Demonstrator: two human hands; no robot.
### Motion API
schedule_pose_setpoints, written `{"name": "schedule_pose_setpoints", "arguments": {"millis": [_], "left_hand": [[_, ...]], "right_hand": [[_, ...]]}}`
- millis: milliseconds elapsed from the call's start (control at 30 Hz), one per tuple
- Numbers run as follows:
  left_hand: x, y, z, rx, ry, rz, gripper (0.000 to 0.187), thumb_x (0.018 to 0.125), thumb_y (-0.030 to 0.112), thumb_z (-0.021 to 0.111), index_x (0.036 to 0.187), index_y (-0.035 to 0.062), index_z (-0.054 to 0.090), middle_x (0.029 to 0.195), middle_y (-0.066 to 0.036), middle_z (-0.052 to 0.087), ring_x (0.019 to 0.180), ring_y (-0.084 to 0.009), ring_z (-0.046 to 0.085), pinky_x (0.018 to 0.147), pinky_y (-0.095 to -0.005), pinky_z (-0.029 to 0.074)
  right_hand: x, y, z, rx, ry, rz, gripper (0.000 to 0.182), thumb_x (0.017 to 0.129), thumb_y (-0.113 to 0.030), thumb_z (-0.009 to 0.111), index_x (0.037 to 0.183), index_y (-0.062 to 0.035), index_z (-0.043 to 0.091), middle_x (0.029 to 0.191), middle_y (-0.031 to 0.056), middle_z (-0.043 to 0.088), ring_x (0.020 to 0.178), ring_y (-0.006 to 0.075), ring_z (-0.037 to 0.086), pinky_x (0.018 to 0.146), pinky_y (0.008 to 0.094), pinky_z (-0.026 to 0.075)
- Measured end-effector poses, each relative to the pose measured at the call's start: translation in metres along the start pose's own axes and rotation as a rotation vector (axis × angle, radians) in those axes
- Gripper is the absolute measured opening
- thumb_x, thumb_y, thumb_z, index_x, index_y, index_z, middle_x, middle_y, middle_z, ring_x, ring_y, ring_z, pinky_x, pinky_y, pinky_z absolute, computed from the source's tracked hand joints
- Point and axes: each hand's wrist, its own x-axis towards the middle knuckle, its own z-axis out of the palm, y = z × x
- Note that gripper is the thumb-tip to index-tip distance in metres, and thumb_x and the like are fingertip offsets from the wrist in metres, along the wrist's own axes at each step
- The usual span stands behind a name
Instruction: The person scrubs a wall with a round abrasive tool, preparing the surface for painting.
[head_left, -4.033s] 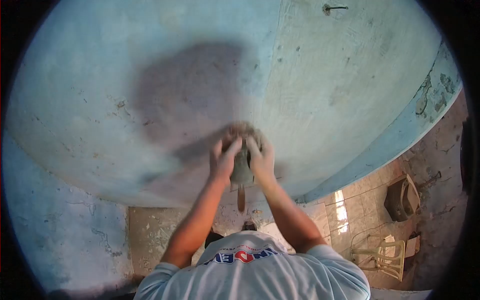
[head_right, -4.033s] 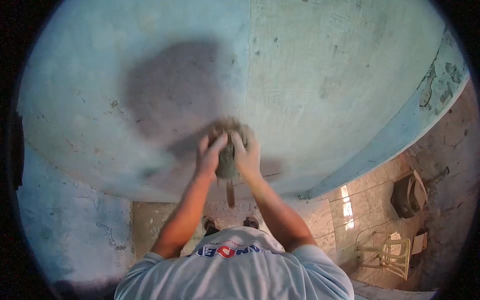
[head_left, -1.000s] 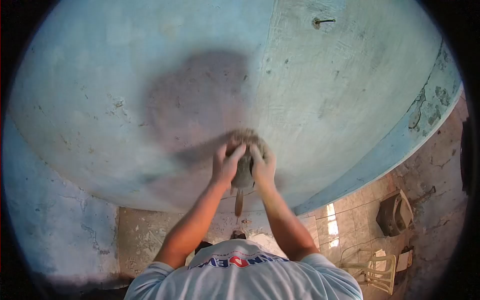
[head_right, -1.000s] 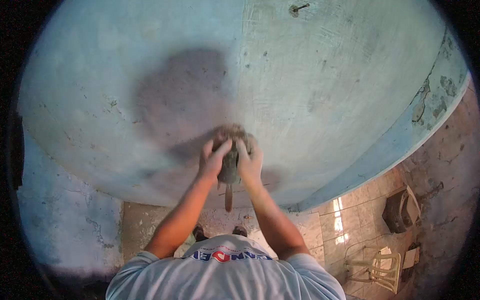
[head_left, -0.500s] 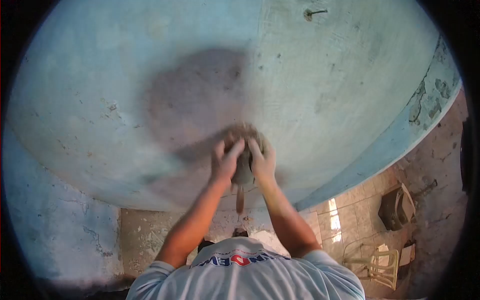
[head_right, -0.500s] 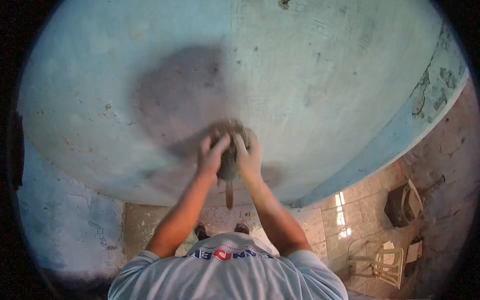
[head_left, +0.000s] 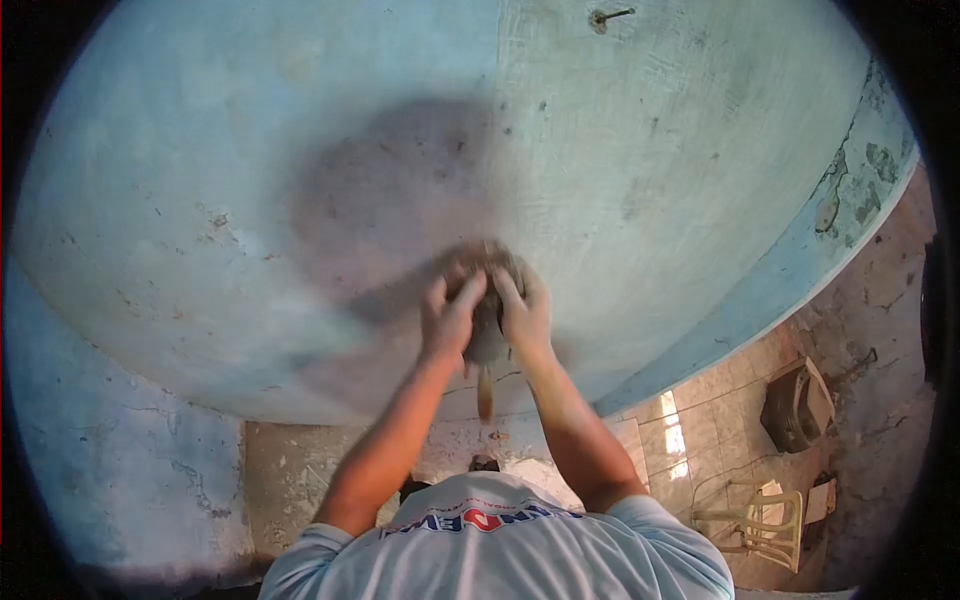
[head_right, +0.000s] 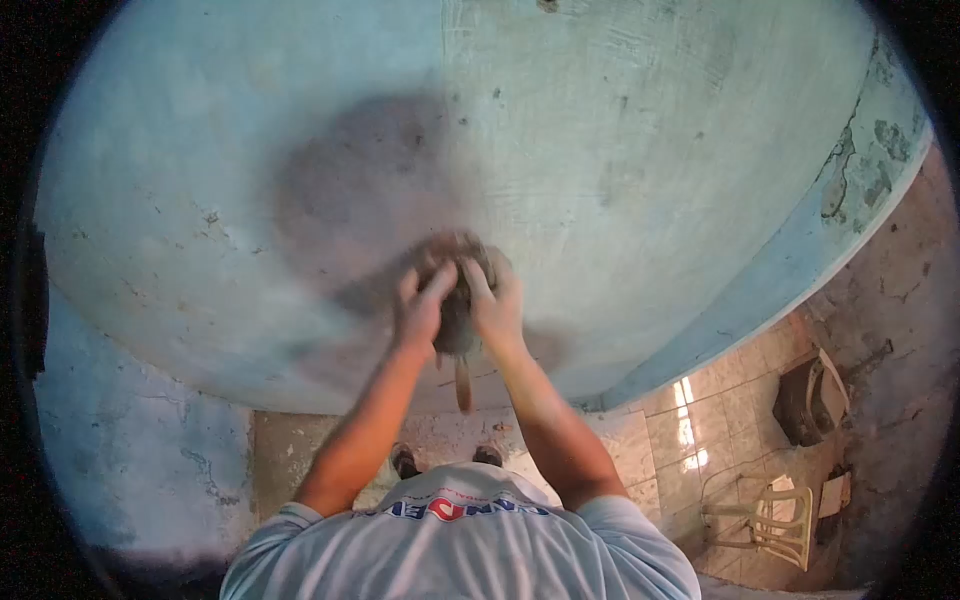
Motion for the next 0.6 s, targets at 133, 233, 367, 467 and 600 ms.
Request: {"name": "schedule_pose_setpoints", "arguments": {"millis": [133, 233, 367, 467, 600], "left_hand": [[0.009, 0.084, 0.006, -0.183, -0.121, -0.025, 0.027, 0.1, 0.023, 0.071, 0.114, -0.0001, 0.073, 0.104, -0.006, 0.074, 0.091, -0.0147, 0.069, 0.082, -0.0312, 0.056], [-0.001, 0.033, -0.002, -0.149, -0.074, -0.03, 0.027, 0.1, 0.022, 0.07, 0.114, -0.0002, 0.073, 0.107, -0.006, 0.073, 0.098, -0.0157, 0.068, 0.087, -0.0329, 0.055], [-0.033, -0.066, -0.015, -0.013, -0.073, -0.144, 0.028, 0.098, 0.021, 0.071, 0.117, -0.0003, 0.073, 0.112, -0.007, 0.073, 0.106, -0.0175, 0.066, 0.096, -0.0374, 0.051], [-0.026, -0.061, -0.008, -0.011, -0.064, -0.159, 0.028, 0.098, 0.022, 0.073, 0.115, -0.0005, 0.074, 0.11, -0.007, 0.074, 0.102, -0.0166, 0.067, 0.091, -0.0361, 0.053], [-0.014, -0.024, 0.001, 0.015, -0.043, -0.14, 0.026, 0.099, 0.023, 0.073, 0.11, -0.0008, 0.073, 0.103, -0.006, 0.073, 0.092, -0.0146, 0.066, 0.082, -0.0351, 0.054]], "right_hand": [[0.024, -0.054, 0.024, 0.093, -0.013, -0.044, 0.019, 0.105, -0.013, 0.062, 0.112, 0.0035, 0.067, 0.098, 0.0104, 0.07, 0.089, 0.0172, 0.06, 0.082, 0.0342, 0.05], [0.009, 0.0, 0.007, -0.005, 0.013, -0.075, 0.022, 0.105, -0.013, 0.062, 0.119, 0.0043, 0.066, 0.101, 0.0105, 0.071, 0.095, 0.0179, 0.064, 0.088, 0.0345, 0.052], [-0.053, 0.072, -0.026, 0.093, 0.046, 0.153, 0.033, 0.107, -0.01, 0.058, 0.137, 0.0043, 0.062, 0.122, 0.0089, 0.071, 0.11, 0.0159, 0.065, 0.097, 0.0316, 0.052], [-0.046, 0.075, -0.033, 0.011, 0.038, 0.169, 0.029, 0.107, -0.008, 0.057, 0.134, 0.0031, 0.064, 0.12, 0.0075, 0.071, 0.108, 0.0149, 0.065, 0.095, 0.0319, 0.053], [-0.032, 0.051, -0.02, -0.005, 0.075, 0.121, 0.02, 0.107, -0.014, 0.06, 0.116, 0.0017, 0.068, 0.099, 0.0067, 0.07, 0.093, 0.013, 0.061, 0.085, 0.031, 0.051]]}}
